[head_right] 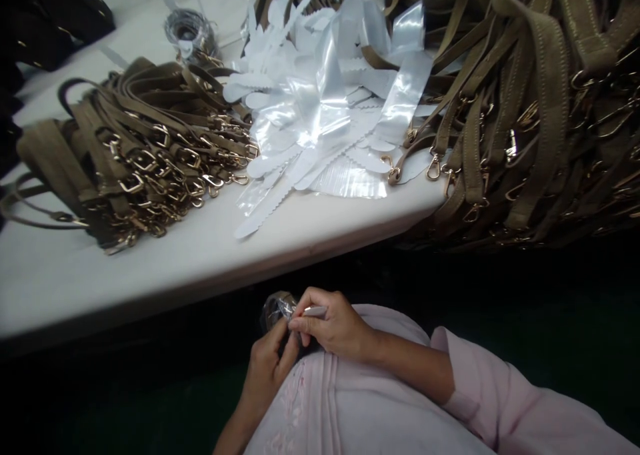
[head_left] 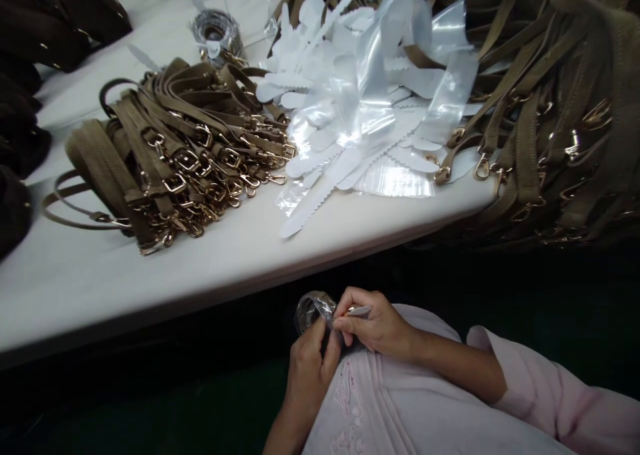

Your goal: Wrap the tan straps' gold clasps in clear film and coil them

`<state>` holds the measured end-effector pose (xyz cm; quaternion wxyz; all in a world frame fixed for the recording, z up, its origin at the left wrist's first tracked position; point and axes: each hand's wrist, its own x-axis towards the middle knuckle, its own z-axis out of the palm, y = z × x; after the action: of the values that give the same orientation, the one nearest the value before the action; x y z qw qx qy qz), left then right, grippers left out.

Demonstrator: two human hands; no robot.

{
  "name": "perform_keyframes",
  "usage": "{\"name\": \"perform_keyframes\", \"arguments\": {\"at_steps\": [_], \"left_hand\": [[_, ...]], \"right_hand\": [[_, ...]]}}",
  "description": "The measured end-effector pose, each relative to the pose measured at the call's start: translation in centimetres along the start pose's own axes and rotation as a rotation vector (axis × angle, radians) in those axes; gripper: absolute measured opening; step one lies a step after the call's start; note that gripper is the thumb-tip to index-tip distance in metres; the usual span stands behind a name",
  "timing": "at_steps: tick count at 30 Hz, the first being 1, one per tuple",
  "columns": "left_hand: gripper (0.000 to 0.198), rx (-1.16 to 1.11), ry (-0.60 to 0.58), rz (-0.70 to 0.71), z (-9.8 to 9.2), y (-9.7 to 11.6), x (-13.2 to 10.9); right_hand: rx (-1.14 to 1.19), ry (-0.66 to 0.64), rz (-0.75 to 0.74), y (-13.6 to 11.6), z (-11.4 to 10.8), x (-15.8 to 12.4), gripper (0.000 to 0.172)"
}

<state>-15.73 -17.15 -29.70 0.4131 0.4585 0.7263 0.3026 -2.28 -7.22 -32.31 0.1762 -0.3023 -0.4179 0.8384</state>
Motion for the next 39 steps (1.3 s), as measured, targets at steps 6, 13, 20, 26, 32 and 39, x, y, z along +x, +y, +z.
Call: {"name": "perform_keyframes", "arguments": {"at_steps": [6, 13, 20, 26, 32, 39], "left_hand": [[0.021, -0.135, 0.107, 0.047, 1.3, 0.1, -0.2], [0.036, -0.228, 0.059, -0.077, 2.5, 0.1, -1.5], [0.029, -0.415, 0.052, -0.240, 1.6, 0.6, -1.2], [0.025, -0.544, 0.124, -0.305, -0.1, 0.2, -1.0], [0.026, -0.714, 0.192, -0.328, -0.7, -0.3, -0.7], [0.027, -0.604, 0.237, -0.318, -1.6, -0.1, -0.5]], "right_hand": [[-0.053, 0.100, -0.070, 0.0, -0.2, 0.0, 0.030], [0.021, 0.149, 0.036, -0.3, -0.2, 0.6, 0.036], [0.179, 0.066, 0.056, 0.2, -0.6, 0.8, 0.045], [-0.075, -0.093, 0.060, 1.6, -2.6, -1.2, 0.035], [-0.538, -0.121, -0.028, 1.6, -4.8, -2.4, 0.034], [-0.467, 0.019, 0.053, -0.5, -4.0, -2.5, 0.041]]}}
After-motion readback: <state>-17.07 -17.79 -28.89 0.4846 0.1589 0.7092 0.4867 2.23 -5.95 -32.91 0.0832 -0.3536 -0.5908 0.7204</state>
